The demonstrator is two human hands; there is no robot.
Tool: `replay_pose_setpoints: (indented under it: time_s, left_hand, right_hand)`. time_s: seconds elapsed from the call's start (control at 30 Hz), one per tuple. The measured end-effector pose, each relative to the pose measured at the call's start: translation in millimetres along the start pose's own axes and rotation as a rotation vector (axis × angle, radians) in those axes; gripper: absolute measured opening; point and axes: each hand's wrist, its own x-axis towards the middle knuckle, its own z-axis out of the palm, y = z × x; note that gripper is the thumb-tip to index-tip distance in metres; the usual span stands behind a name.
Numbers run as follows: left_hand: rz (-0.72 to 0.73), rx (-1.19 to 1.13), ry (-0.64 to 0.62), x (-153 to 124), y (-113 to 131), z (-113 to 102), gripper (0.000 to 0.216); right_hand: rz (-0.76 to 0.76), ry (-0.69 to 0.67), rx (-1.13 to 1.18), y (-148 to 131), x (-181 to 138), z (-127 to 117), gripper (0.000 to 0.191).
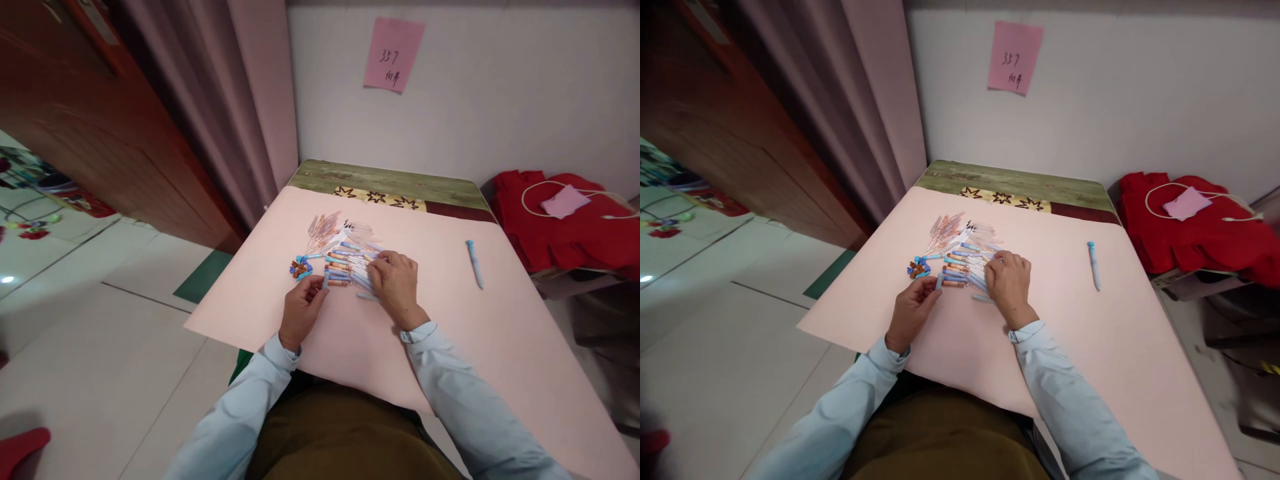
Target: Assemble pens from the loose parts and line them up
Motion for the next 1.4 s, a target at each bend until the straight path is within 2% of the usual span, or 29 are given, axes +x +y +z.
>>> replay_pose_setpoints:
  time_s: [0.2,0.5,0.77,0.93,1.0,1.1,1.2,1.4]
  left_hand:
    - [0.001,0.019,-0.008,1,2,0,0.021]
    - [0.001,0.034,-0.023,1,1,-1,0.020]
    - [-0.015,0.020,-0.037,1,3,-1,0.019]
    - [-0.001,0.013,-0.031,1,1,1,0.018]
    - [0.004,0.008,-0.034,1,1,1,0.017]
    - [0.014,0.006,-0.033,0,1,1,0.018]
    - [0.032,0.021,-0.023,0,2,1,0.016]
    - [0.107,0.080,-0.036,-1,3,1,0.016]
  right_hand:
    - [-0.088,-0.101,-0.010,-1,21,2,0.018]
    - [-0.156,-0.219,-0.094,-7,40,9,0.023]
    - [-0.179,-0.325,-0.178,-13,50,8,0.028]
    - [-0.331,-0.348,-0.283,-22,47,9,0.029]
    - [-0.344,-0.333,-0.296,-23,45,6,0.028]
    - [-0.278,-0.257,-0.264,-19,40,-5,0.025]
    - [-0.150,-0.137,-0.112,-12,30,-14,0.021]
    - [0.196,-0.006,0.557,-13,-1,-3,0.017]
